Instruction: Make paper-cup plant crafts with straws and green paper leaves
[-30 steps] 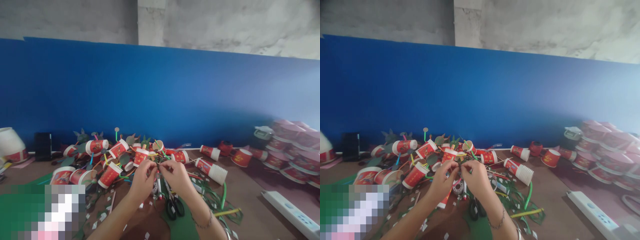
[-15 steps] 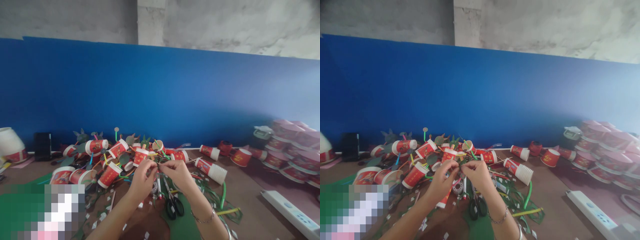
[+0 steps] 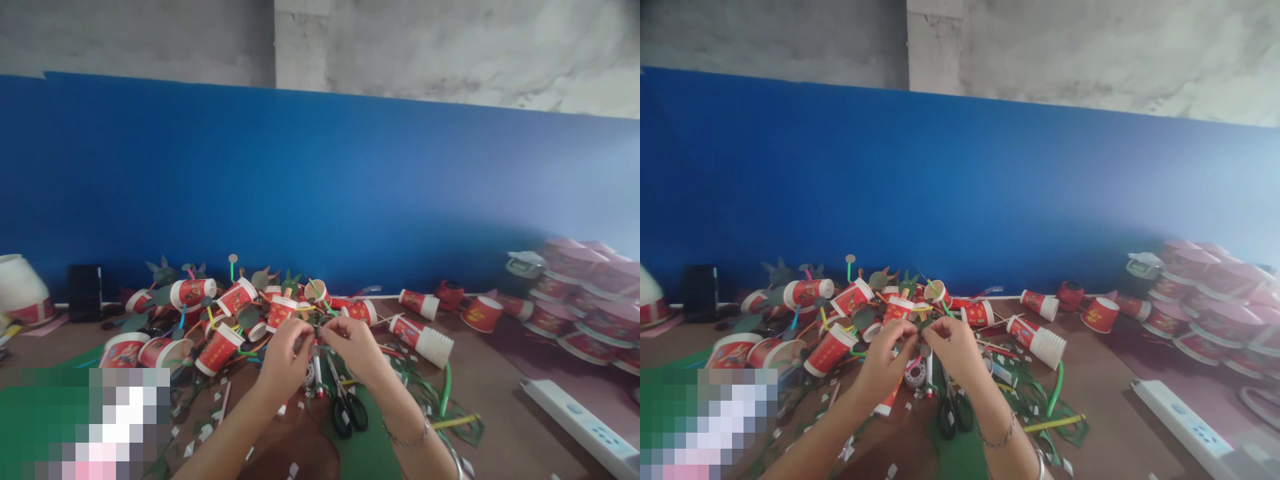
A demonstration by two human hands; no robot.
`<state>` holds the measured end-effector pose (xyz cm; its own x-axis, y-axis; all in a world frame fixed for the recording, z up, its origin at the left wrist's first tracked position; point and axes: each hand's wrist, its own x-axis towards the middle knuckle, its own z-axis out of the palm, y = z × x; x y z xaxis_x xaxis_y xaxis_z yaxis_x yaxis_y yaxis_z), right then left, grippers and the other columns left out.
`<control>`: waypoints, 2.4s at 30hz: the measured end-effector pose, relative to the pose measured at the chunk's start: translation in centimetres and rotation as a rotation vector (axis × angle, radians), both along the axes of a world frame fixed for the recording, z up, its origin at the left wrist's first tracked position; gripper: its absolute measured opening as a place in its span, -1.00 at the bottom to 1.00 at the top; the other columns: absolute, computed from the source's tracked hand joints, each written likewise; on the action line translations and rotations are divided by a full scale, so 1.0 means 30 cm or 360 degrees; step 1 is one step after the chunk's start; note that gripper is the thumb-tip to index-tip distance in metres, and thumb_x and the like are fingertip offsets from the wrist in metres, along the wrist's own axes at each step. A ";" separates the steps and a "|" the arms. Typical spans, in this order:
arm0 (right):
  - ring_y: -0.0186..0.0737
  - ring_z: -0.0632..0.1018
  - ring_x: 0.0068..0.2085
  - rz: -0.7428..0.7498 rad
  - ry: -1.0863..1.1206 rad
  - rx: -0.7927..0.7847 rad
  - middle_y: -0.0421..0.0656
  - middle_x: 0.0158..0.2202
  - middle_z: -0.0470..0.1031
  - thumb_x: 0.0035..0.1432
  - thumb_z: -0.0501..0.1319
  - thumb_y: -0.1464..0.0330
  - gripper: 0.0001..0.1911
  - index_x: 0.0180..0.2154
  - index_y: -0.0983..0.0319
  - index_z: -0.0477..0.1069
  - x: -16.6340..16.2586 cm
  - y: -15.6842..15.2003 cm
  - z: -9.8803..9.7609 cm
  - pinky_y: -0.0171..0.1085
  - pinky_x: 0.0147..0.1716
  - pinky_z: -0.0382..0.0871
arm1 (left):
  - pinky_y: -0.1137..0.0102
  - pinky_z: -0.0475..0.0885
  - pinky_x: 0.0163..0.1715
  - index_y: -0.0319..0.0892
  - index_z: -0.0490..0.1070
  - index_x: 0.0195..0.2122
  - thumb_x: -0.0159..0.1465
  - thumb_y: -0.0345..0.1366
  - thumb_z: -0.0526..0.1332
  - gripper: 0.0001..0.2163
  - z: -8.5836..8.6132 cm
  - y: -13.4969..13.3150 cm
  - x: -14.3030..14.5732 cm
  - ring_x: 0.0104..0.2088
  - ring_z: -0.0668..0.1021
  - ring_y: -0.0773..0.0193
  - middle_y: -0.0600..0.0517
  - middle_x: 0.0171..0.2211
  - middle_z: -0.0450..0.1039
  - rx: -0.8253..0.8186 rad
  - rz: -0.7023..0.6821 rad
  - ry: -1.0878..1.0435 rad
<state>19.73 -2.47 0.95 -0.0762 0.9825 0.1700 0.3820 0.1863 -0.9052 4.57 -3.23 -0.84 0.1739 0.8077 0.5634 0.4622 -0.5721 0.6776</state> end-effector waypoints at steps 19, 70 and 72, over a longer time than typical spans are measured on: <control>-0.40 0.27 -0.58 0.0023 -0.0106 -0.0107 -0.29 -0.69 0.29 -0.15 0.14 0.42 -0.87 -0.64 0.28 0.41 0.015 0.006 -0.008 -0.39 -0.58 0.07 | 0.28 0.29 -0.27 -0.18 0.38 -0.33 0.28 -0.43 0.02 -0.84 -0.013 0.004 -0.013 -0.29 0.39 0.18 -0.03 -0.35 0.46 0.0420 -0.0044 0.0526; -0.39 0.36 -0.48 0.0154 0.1009 -0.0252 -0.26 -0.53 0.38 -0.05 0.30 0.16 -0.70 -0.45 0.27 0.37 -0.073 -0.023 -0.020 -0.38 -0.45 0.21 | 0.47 0.30 -0.37 -0.22 0.42 -0.50 0.03 -0.19 0.31 -0.81 0.002 0.009 0.011 -0.45 0.41 0.34 0.09 -0.54 0.42 -0.0994 -0.0279 -0.1245; -0.38 0.37 -0.48 0.0140 0.0999 -0.0239 -0.26 -0.52 0.38 -0.01 0.26 0.14 -0.70 -0.44 0.26 0.36 -0.077 -0.018 -0.031 -0.38 -0.45 0.22 | 0.48 0.29 -0.37 -0.23 0.42 -0.52 0.04 -0.15 0.30 -0.77 0.013 0.020 -0.017 -0.46 0.41 0.34 0.09 -0.55 0.41 -0.1031 -0.0293 -0.1108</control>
<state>17.41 -3.00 0.04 -0.0881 0.9937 0.0695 -0.2387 0.0467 -0.9700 4.07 -2.63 -0.46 0.1240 0.9913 0.0433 -0.2215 -0.0149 0.9750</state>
